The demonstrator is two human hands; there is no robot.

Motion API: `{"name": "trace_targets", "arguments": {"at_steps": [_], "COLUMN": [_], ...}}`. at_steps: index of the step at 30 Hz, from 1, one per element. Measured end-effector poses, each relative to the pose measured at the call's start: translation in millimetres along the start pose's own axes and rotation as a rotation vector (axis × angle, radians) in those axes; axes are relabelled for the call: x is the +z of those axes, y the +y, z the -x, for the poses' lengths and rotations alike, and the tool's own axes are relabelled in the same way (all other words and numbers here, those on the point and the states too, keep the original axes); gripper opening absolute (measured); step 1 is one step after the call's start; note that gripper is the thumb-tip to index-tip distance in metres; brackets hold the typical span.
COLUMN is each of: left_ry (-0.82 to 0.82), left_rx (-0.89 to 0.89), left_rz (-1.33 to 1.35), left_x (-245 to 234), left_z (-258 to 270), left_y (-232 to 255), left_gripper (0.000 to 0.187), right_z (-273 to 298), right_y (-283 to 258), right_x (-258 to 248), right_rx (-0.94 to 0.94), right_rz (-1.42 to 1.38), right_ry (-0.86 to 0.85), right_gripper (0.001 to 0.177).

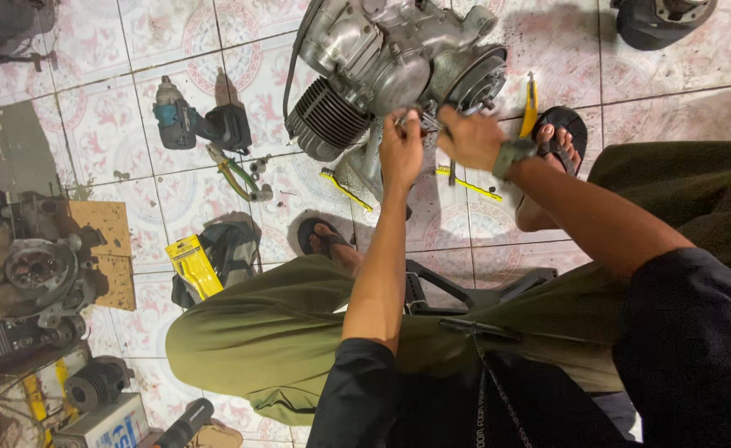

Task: The person cleans a disassembled engine using a yellow brush, scrubbing various parts of the engine block. They briefly open a yellow package to retrieve a small part before continuing to clean the engine with the brush.

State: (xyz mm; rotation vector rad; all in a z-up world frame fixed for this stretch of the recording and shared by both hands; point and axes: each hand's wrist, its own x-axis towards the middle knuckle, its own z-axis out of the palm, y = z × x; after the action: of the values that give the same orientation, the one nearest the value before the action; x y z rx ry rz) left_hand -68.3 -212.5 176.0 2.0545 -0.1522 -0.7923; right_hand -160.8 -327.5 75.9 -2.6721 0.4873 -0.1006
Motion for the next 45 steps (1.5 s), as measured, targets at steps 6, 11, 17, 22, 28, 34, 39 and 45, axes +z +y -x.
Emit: {"name": "trace_targets", "arguments": {"at_steps": [6, 11, 17, 22, 28, 34, 39, 45], "left_ry": [-0.215, -0.188, -0.185, -0.180, -0.274, -0.093, -0.027, -0.033], "left_rx": [-0.133, -0.105, -0.091, -0.080, -0.115, -0.195, -0.144, -0.143], "left_rz": [-0.129, -0.195, -0.123, -0.122, -0.110, -0.139, -0.139, -0.126], "left_x": [12.8, 21.7, 22.4, 25.2, 38.4, 60.8, 68.0, 69.8], "left_z": [-13.4, -19.6, -18.0, -21.4, -24.5, -35.1, -42.0, -44.0], "left_y": [28.6, 23.6, 28.2, 29.3, 39.8, 31.7, 15.0, 9.1], "left_gripper": [0.056, 0.064, 0.050, 0.055, 0.074, 0.088, 0.084, 0.085], "right_z": [-50.5, -60.2, -62.8, -60.9, -67.9, -68.4, -67.7, -68.5], "right_y": [10.3, 16.0, 14.0, 4.6, 8.4, 9.3, 7.0, 7.6], "right_x": [-42.4, -49.8, -47.1, -57.7, -58.8, -59.0, -58.0, -54.6], "right_rx": [-0.019, 0.073, 0.162, 0.090, 0.130, 0.069, -0.020, -0.090], "right_rz": [-0.146, -0.049, -0.099, 0.019, 0.019, 0.056, 0.137, 0.278], "right_ry": [0.107, -0.008, -0.044, -0.013, -0.131, -0.131, -0.119, -0.162], "right_gripper": [0.023, 0.026, 0.026, 0.026, 0.028, 0.047, 0.052, 0.053]}}
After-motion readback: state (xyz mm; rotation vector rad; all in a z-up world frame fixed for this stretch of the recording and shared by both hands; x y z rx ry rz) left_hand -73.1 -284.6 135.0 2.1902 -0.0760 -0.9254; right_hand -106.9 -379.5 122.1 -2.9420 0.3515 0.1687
